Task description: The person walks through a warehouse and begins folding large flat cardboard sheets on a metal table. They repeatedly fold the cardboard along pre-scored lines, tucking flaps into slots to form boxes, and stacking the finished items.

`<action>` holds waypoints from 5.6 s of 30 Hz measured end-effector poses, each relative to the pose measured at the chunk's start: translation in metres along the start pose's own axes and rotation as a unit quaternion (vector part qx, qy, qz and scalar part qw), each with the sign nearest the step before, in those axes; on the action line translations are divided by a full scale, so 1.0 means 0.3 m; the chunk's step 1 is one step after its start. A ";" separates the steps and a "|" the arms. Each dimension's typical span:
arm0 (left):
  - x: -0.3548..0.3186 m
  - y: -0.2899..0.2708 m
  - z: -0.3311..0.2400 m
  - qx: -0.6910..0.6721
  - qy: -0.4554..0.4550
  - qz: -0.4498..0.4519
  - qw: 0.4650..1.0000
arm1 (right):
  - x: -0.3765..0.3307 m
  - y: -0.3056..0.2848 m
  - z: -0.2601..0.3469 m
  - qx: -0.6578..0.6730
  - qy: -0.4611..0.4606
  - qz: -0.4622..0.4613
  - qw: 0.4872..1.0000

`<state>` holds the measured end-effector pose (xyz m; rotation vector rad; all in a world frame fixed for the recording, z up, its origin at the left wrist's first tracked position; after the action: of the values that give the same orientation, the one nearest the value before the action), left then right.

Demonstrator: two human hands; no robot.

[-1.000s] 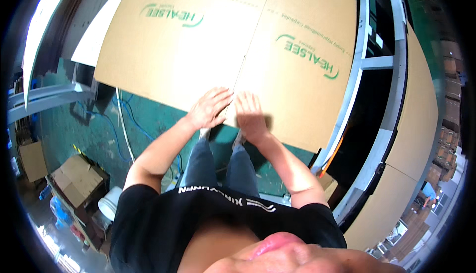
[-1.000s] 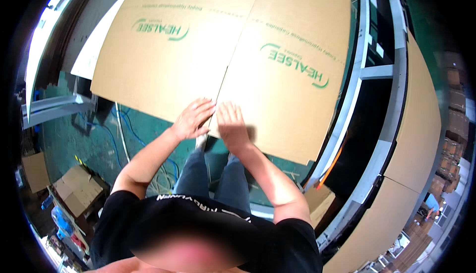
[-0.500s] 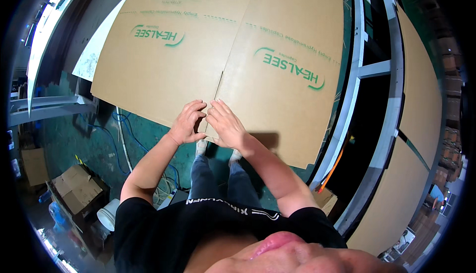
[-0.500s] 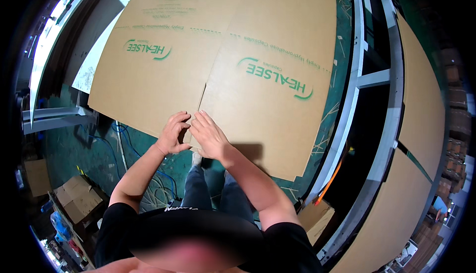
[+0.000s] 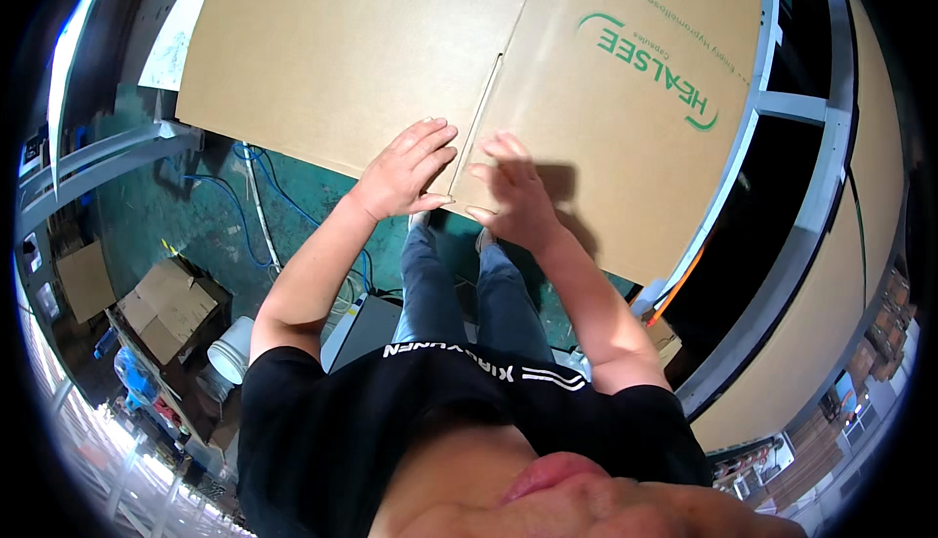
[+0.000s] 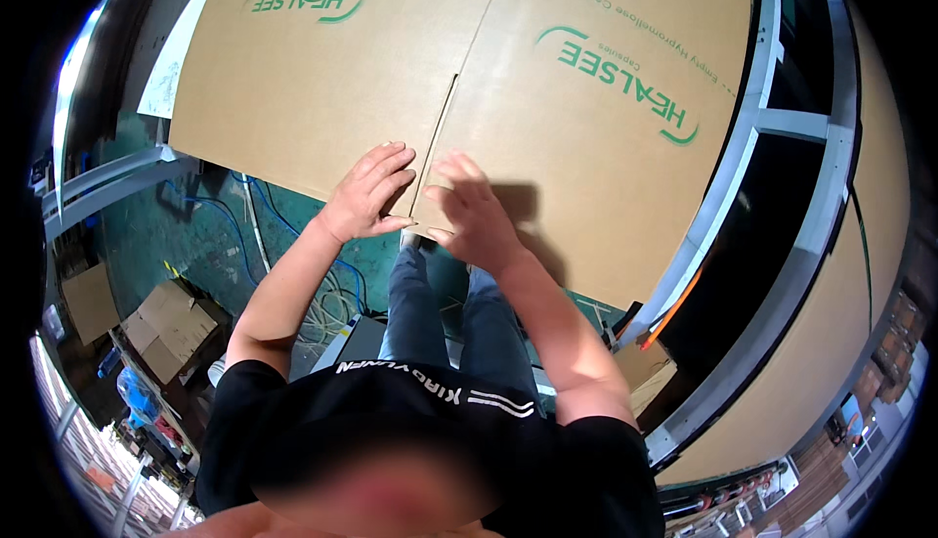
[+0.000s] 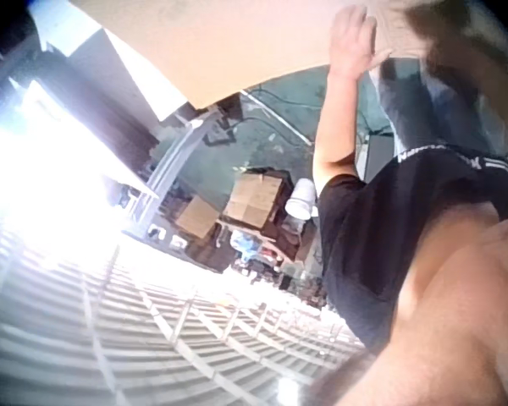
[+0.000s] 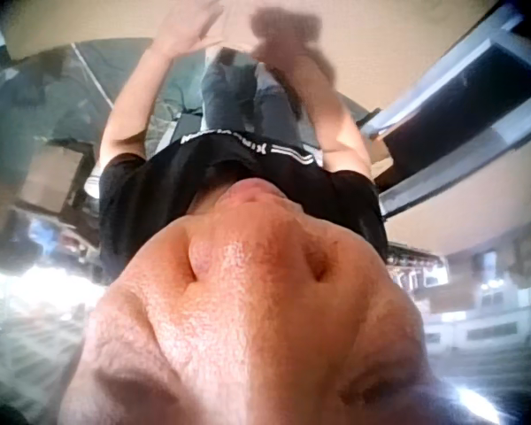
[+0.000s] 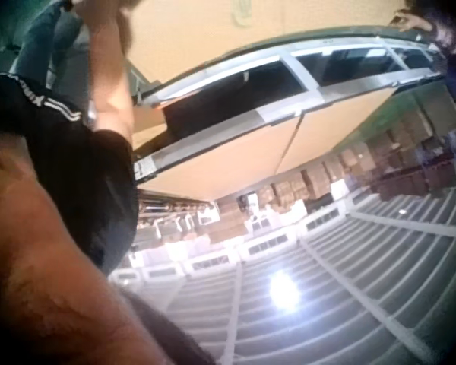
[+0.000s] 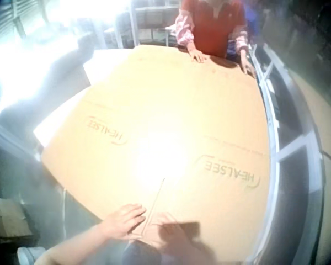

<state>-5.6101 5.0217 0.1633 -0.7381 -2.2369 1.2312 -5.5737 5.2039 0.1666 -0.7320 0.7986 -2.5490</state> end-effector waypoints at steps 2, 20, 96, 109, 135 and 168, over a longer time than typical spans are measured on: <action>0.002 -0.033 0.000 0.061 0.013 0.018 0.998 | 0.017 0.012 -0.003 -0.042 0.004 0.029 0.999; -0.051 -0.022 -0.030 0.132 0.034 0.106 0.985 | 0.067 0.022 0.111 -0.120 0.066 0.009 0.990; 0.004 0.546 -0.970 0.149 -0.220 -0.022 0.964 | -3.393 -0.913 0.972 -0.090 0.754 -0.644 0.094; 0.509 0.588 -1.582 -0.271 -0.025 0.050 0.961 | -1.264 -1.301 0.648 0.654 0.034 -0.522 0.546; 0.797 0.827 -1.893 -0.598 -0.284 0.204 0.721 | -2.576 -1.762 -0.139 0.268 0.210 -0.901 0.268; -0.556 -0.761 0.252 -0.509 -0.492 -0.049 0.705 | -0.618 -0.209 0.608 0.567 0.239 -0.333 0.715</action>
<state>-5.5861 4.7636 0.2994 -0.2102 -3.8465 0.0896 -5.3329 5.2657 0.2656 0.1371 -1.1739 -3.1031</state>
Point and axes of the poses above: each hand's wrist, its own x-axis towards the middle knuckle, its own y-axis out of the palm, z = x × y, the point moved 4 cm from there along x, towards the middle knuckle, and after that the axes turned 9 degrees about -y, right-handed, at the moved point
